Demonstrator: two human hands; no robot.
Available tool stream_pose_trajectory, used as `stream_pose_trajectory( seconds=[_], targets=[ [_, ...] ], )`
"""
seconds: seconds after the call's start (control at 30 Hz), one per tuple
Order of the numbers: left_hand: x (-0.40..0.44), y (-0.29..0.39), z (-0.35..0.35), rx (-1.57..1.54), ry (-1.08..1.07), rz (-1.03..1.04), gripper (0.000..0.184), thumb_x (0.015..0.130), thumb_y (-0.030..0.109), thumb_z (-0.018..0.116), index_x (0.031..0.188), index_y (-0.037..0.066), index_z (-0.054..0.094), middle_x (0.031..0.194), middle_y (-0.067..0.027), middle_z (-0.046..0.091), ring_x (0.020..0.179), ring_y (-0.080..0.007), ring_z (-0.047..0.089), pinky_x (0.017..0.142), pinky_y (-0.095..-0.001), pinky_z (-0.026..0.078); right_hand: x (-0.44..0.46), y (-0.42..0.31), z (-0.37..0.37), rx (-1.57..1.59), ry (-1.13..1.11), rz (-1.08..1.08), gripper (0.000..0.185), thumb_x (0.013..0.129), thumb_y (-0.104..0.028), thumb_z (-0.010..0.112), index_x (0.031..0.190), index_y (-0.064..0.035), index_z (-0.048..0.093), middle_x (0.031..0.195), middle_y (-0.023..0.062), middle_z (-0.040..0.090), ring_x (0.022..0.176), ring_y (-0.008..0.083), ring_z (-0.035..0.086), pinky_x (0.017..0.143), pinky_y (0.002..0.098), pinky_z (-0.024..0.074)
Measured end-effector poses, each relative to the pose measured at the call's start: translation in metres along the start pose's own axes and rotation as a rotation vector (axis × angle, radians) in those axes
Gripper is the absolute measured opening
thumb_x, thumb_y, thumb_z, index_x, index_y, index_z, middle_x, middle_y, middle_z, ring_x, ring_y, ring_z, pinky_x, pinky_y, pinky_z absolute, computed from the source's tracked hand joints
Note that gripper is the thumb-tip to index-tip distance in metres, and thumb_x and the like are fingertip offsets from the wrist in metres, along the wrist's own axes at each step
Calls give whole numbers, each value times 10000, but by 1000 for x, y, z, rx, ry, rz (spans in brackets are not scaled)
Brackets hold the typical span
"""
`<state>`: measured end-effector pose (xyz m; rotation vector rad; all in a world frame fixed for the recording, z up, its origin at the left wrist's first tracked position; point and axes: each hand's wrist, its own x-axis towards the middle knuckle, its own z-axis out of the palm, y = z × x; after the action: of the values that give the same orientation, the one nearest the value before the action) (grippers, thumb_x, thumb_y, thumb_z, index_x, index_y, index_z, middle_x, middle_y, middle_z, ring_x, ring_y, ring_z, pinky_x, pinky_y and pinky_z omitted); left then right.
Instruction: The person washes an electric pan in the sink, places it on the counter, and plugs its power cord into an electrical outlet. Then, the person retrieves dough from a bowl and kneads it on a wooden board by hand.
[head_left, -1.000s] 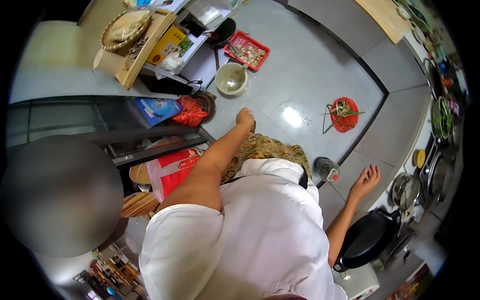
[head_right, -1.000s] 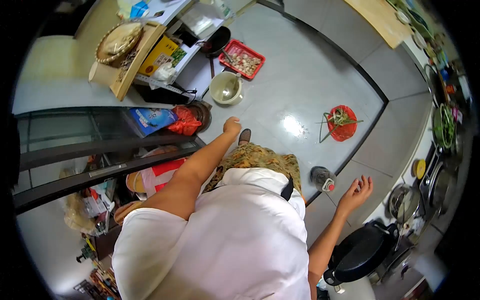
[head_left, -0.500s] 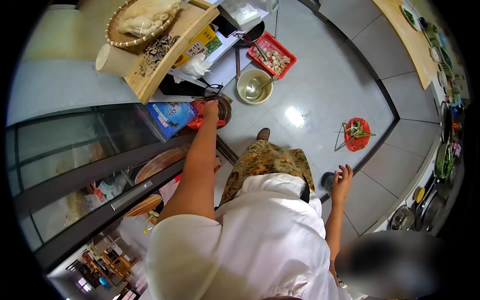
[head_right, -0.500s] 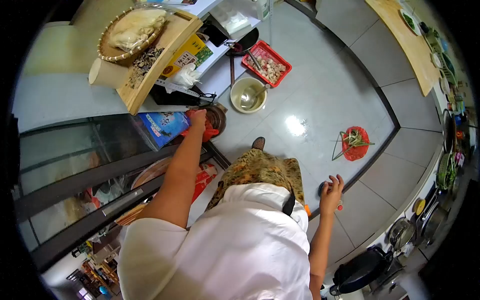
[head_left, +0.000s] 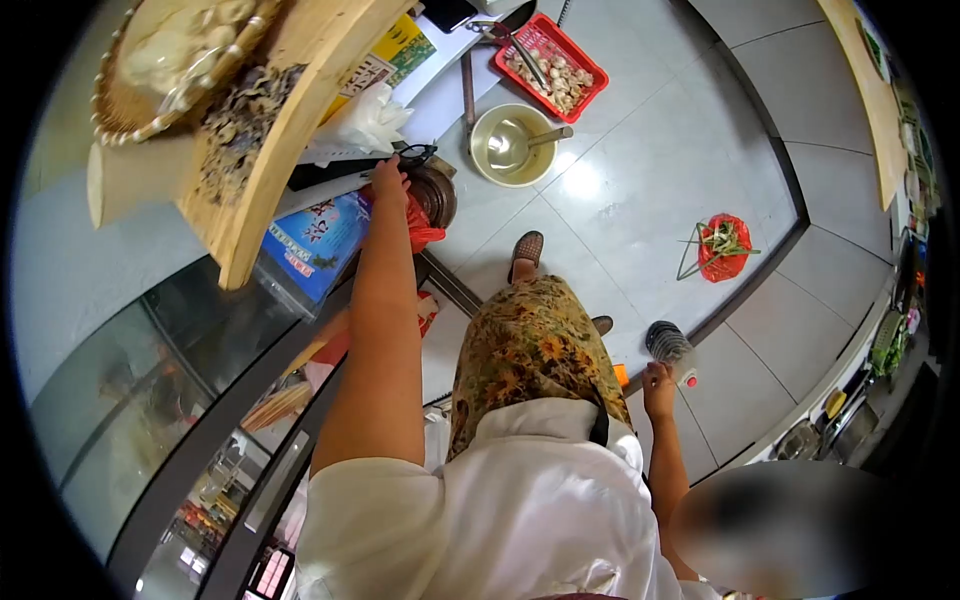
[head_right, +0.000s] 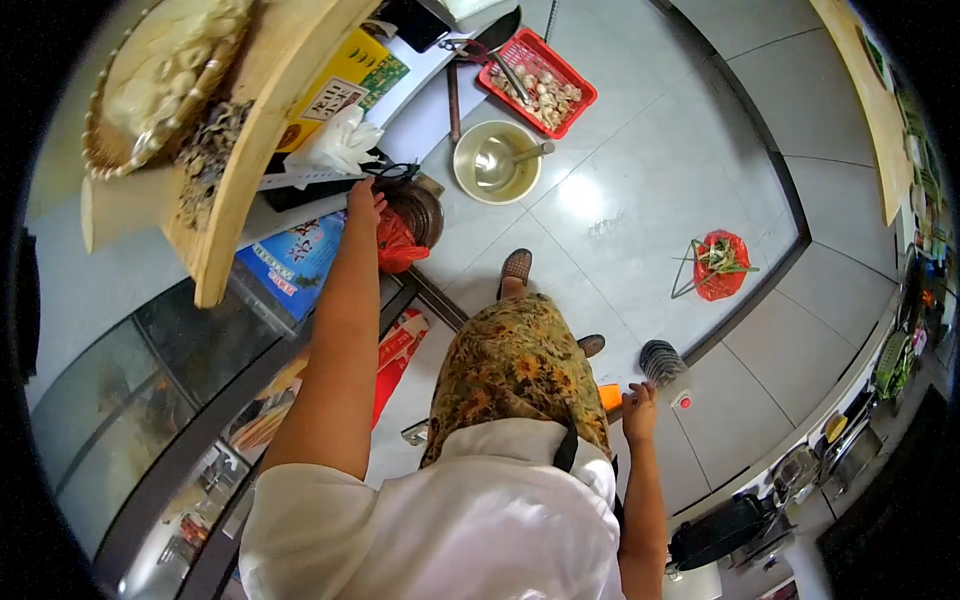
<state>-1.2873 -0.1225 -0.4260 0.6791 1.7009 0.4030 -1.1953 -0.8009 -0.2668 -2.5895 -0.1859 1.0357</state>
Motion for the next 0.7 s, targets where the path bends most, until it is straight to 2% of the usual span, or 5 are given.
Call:
stream_pose_trajectory(
  seconds=[0.17, 0.27, 0.3, 0.43, 0.7],
  targets=[
    [16, 7, 13, -97, 18, -3, 468, 861, 304, 653, 1276, 131, 520, 1370, -86, 421, 1281, -284, 362, 1030, -412, 332, -4, -25, 6, -6, 21, -35, 205, 850, -58, 616, 1051, -20, 603, 1177, 173, 533, 904, 287, 601, 711, 332, 520],
    [73, -15, 7, -159, 64, 40, 391, 869, 313, 634, 1195, 111, 557, 1340, -73, 450, 1253, -232, 377, 986, -408, 350, 1, -34, 8, -3, 10, -46, 223, 854, -60, 614, 1073, -25, 595, 1165, 166, 542, 828, 258, 607, 704, 324, 516],
    [66, -20, 9, -202, -72, 186, 298, 896, 301, 602, 1106, 93, 565, 1160, -74, 540, 1056, -212, 487, 906, -368, 393, 1, -37, 6, 0, 3, -47, 230, 855, -60, 614, 1081, -27, 592, 1160, 163, 545, 804, 248, 607, 703, 320, 514],
    [-4, -4, 12, -298, -71, 349, 145, 953, 228, 520, 946, 90, 562, 764, 28, 514, 680, -116, 482, 778, -278, 438, 10, -50, -5, 17, -49, -41, 237, 851, -59, 616, 1087, -37, 597, 1123, 142, 563, 792, 229, 602, 701, 324, 510],
    [-72, 27, -27, -456, -300, 469, 243, 974, 203, 499, 756, 112, 441, 645, 26, 387, 574, -92, 382, 638, -252, 431, 29, -70, -20, -18, -32, -181, 218, 854, -96, 618, 1066, -47, 617, 1056, 131, 587, 764, 234, 616, 716, 340, 510]
  ],
)
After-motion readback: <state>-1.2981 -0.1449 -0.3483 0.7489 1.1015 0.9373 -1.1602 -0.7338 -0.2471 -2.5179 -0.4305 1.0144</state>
